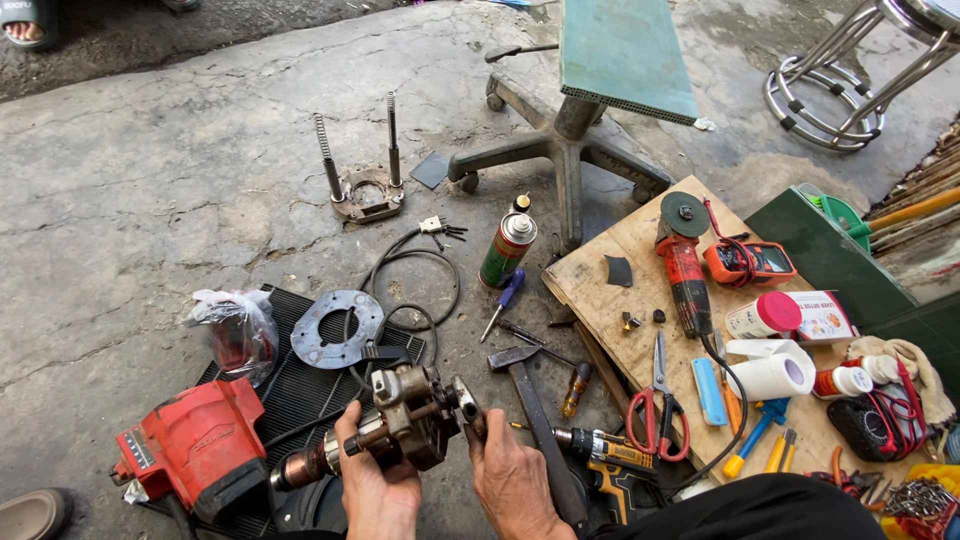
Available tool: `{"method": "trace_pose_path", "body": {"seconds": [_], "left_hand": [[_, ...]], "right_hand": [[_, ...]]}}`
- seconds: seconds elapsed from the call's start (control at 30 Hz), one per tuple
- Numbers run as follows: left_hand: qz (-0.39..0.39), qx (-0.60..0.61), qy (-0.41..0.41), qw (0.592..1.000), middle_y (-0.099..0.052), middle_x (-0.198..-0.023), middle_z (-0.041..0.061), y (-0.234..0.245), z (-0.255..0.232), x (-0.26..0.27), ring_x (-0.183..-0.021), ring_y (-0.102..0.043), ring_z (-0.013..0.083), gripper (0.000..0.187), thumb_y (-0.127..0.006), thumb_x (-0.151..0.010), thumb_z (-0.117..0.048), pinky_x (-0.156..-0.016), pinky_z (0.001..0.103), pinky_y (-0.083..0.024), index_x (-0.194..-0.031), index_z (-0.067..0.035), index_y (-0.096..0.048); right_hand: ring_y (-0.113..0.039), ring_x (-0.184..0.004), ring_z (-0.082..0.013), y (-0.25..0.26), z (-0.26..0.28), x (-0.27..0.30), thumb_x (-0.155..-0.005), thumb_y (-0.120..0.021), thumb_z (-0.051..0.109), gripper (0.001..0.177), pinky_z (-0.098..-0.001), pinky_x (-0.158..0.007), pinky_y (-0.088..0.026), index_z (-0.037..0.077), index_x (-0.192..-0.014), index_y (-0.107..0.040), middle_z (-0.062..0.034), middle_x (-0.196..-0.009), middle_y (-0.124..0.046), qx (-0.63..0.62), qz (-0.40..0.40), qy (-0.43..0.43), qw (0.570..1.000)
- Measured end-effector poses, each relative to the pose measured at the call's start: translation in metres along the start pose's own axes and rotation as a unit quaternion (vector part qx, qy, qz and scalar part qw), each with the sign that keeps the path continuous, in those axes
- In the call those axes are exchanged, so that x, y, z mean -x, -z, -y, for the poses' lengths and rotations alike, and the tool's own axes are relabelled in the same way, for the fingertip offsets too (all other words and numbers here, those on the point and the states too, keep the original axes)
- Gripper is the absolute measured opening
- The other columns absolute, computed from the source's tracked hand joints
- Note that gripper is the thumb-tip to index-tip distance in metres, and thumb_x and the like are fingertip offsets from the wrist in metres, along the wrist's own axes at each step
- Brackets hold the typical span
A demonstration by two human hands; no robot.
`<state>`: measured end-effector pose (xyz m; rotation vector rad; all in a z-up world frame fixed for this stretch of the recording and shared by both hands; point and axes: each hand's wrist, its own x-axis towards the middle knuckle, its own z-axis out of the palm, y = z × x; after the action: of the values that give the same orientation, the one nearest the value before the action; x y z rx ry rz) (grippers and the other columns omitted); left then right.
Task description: The person sits on the ground and works on a mechanical part, likely a starter motor, by rotating it and manipulating its internal components with their hands. They use a hammer to tap the part at one point. Various tools and parts are scattered around the workspace.
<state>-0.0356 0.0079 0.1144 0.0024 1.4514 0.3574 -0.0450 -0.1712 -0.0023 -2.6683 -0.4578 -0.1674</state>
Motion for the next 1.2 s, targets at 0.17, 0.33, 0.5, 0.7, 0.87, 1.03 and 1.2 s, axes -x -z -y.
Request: {"method": "trace_pose_path", "body": {"seconds": [0.17,0.33,0.5,0.7,0.87,1.03,1.2], "left_hand": [[0.047,-0.026,-0.026,0.998,-0.079,-0.109,0.002,0.003,-0.002,-0.003,-0.093,-0.076,0.0195,0.041,-0.086,-0.082,-0.028,-0.083,0.045,-0.067,-0.115,-0.021,-0.062],[0.184,-0.036,-0.079,0.979,-0.078,-0.104,-0.002,0.009,-0.001,-0.039,-0.093,-0.075,0.0119,0.022,-0.079,-0.093,-0.030,-0.090,0.032,-0.063,-0.111,-0.020,-0.070],[0.262,-0.028,-0.127,0.956,-0.079,-0.106,0.007,0.008,-0.012,-0.049,-0.097,-0.076,0.0163,0.028,-0.077,-0.094,-0.031,-0.096,0.031,-0.063,-0.112,-0.008,-0.074],[0.325,-0.070,-0.156,0.930,-0.080,-0.108,0.007,0.014,-0.025,-0.053,-0.091,-0.076,0.0205,0.038,-0.073,-0.099,-0.044,-0.067,0.048,-0.063,-0.118,-0.012,-0.074],[0.390,0.009,-0.137,0.911,-0.078,-0.116,0.004,0.009,-0.030,-0.040,-0.107,-0.075,0.0209,0.023,-0.071,-0.103,-0.043,-0.096,0.049,-0.063,-0.110,-0.021,-0.066],[0.386,-0.017,-0.148,0.911,-0.077,-0.121,0.009,0.003,-0.031,-0.020,-0.109,-0.073,0.0209,0.034,-0.071,-0.098,-0.041,-0.104,0.043,-0.061,-0.117,-0.012,-0.069],[0.342,-0.038,-0.136,0.929,-0.072,-0.110,0.005,0.005,-0.024,-0.030,-0.100,-0.070,0.0183,0.042,-0.075,-0.094,-0.044,-0.100,0.037,-0.059,-0.118,-0.010,-0.072]], "right_hand": [[-0.073,-0.073,-0.0542,0.003,0.016,0.007,-0.109,-0.063,0.035,0.027,-0.0688,-0.060,-0.054,0.019,-0.115,-0.042,-0.0114,-0.100,-0.074,0.004,0.149,-0.101,0.984],[-0.069,-0.082,-0.0563,0.027,0.031,-0.007,-0.110,-0.059,0.035,0.024,-0.0650,-0.070,-0.049,0.019,-0.123,-0.046,-0.0212,-0.085,-0.077,-0.087,0.192,-0.151,0.966],[-0.066,-0.082,-0.0599,0.066,0.052,-0.030,-0.111,-0.059,0.039,0.027,-0.0645,-0.074,-0.046,0.024,-0.131,-0.051,-0.0273,-0.081,-0.076,-0.138,0.215,-0.159,0.954],[-0.058,-0.081,-0.0430,0.109,0.061,-0.053,-0.119,-0.039,0.016,0.032,-0.0685,-0.069,-0.049,0.007,-0.139,-0.063,-0.0183,-0.131,-0.040,0.000,0.382,0.058,0.922],[-0.065,-0.091,-0.0545,0.126,0.074,-0.054,-0.113,-0.056,0.043,0.024,-0.0529,-0.078,-0.046,0.019,-0.114,-0.050,-0.0200,-0.093,-0.077,-0.129,0.329,-0.166,0.920],[-0.068,-0.099,-0.0521,0.119,0.088,-0.050,-0.113,-0.051,0.045,0.034,-0.0590,-0.086,-0.049,0.020,-0.135,-0.050,-0.0262,-0.100,-0.078,-0.134,0.324,-0.219,0.910],[-0.072,-0.097,-0.0532,0.087,0.083,-0.040,-0.113,-0.050,0.036,0.026,-0.0607,-0.084,-0.050,0.020,-0.133,-0.053,-0.0207,-0.100,-0.081,-0.160,0.284,-0.201,0.924]]}}
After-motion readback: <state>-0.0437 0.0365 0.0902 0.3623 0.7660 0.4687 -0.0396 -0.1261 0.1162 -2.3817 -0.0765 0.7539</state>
